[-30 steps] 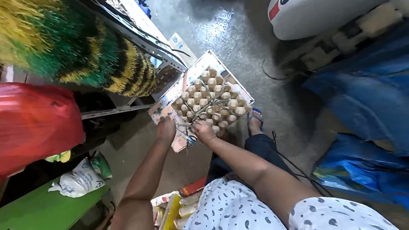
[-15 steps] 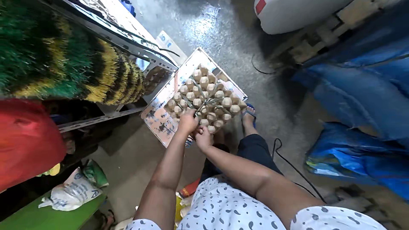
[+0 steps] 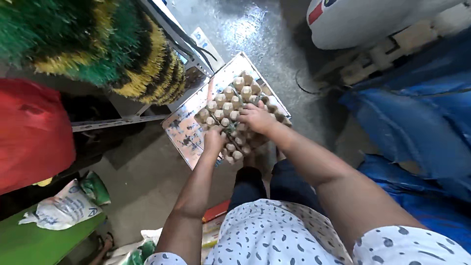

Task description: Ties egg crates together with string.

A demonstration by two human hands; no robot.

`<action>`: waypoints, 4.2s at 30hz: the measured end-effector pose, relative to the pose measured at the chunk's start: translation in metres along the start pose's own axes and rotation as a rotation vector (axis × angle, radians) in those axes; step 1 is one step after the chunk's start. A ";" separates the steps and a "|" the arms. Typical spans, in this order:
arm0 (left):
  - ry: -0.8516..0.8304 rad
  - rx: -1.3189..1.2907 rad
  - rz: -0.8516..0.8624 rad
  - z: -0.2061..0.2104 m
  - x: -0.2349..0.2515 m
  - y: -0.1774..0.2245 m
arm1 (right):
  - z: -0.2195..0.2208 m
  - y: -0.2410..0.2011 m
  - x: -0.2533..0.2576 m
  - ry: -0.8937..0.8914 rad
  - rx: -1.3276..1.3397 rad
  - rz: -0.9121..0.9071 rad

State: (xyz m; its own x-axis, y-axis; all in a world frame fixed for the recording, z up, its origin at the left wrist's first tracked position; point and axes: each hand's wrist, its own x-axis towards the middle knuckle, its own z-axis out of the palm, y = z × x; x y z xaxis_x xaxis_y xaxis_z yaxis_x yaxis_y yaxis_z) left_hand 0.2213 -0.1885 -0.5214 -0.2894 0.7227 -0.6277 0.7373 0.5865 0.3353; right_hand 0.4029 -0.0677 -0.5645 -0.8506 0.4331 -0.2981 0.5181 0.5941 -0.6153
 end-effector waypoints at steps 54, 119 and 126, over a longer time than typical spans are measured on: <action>0.207 0.313 0.396 0.038 0.061 0.124 | 0.000 -0.024 -0.043 0.204 1.212 1.067; 0.034 0.355 0.328 0.011 0.038 0.078 | 0.007 -0.002 -0.037 0.295 0.247 0.177; -0.074 0.183 -0.062 0.023 0.034 0.103 | -0.008 -0.026 -0.024 -0.101 0.350 0.638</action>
State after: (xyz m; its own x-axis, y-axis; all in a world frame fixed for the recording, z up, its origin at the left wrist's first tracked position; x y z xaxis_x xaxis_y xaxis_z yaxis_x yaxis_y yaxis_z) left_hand 0.3015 -0.1114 -0.5245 -0.2970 0.6543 -0.6954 0.8200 0.5480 0.1653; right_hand 0.4106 -0.0883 -0.5359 -0.4059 0.5481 -0.7314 0.8707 -0.0112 -0.4917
